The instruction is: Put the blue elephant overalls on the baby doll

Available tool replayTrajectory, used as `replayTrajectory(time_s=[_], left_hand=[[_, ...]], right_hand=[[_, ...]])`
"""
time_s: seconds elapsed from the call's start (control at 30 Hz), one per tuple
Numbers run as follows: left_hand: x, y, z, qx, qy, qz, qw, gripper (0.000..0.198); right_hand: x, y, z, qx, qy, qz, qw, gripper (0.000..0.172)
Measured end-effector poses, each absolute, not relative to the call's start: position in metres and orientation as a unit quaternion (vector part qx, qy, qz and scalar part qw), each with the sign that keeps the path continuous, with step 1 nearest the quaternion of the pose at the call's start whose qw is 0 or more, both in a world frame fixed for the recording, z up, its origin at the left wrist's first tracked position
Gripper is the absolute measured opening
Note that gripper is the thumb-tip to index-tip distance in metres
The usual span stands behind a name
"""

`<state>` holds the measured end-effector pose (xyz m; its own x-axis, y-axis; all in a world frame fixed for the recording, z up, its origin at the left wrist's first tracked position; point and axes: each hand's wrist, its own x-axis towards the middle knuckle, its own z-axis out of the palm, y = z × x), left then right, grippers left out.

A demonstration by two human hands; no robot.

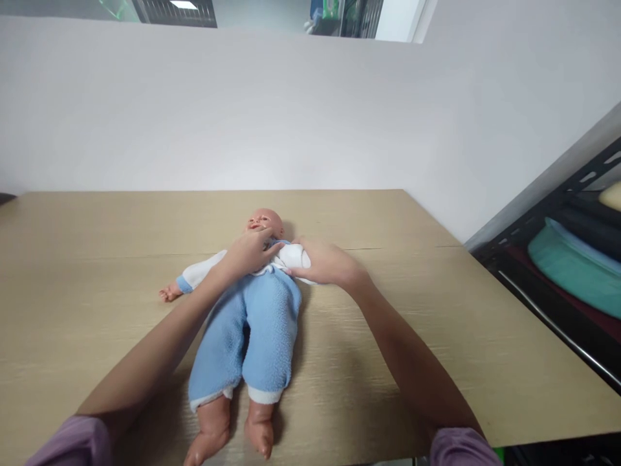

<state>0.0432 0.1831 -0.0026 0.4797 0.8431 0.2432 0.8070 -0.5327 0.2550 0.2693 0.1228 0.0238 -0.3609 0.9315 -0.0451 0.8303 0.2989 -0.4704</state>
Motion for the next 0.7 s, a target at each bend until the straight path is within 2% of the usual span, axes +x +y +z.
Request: replayTrajectory(time_s=[0.27, 0.47, 0.6, 0.7], left_hand=[[0.061, 0.180, -0.002, 0.840, 0.508, 0.186, 0.046, 0.011], [0.058, 0.176, 0.002, 0.806, 0.558, 0.200, 0.005, 0.010], [0.054, 0.178, 0.004, 0.804, 0.557, 0.208, 0.010, 0.009], [0.052, 0.178, 0.004, 0.806, 0.552, 0.210, 0.025, 0.007]], right_hand=[[0.262, 0.106, 0.024, -0.572, -0.794, 0.192, 0.069, 0.066], [0.272, 0.089, 0.048, -0.627, -0.764, 0.152, -0.008, 0.050], [0.279, 0.084, 0.065, -0.639, -0.758, 0.126, -0.032, 0.034], [0.286, 0.091, 0.066, -0.646, -0.753, 0.124, -0.033, 0.031]])
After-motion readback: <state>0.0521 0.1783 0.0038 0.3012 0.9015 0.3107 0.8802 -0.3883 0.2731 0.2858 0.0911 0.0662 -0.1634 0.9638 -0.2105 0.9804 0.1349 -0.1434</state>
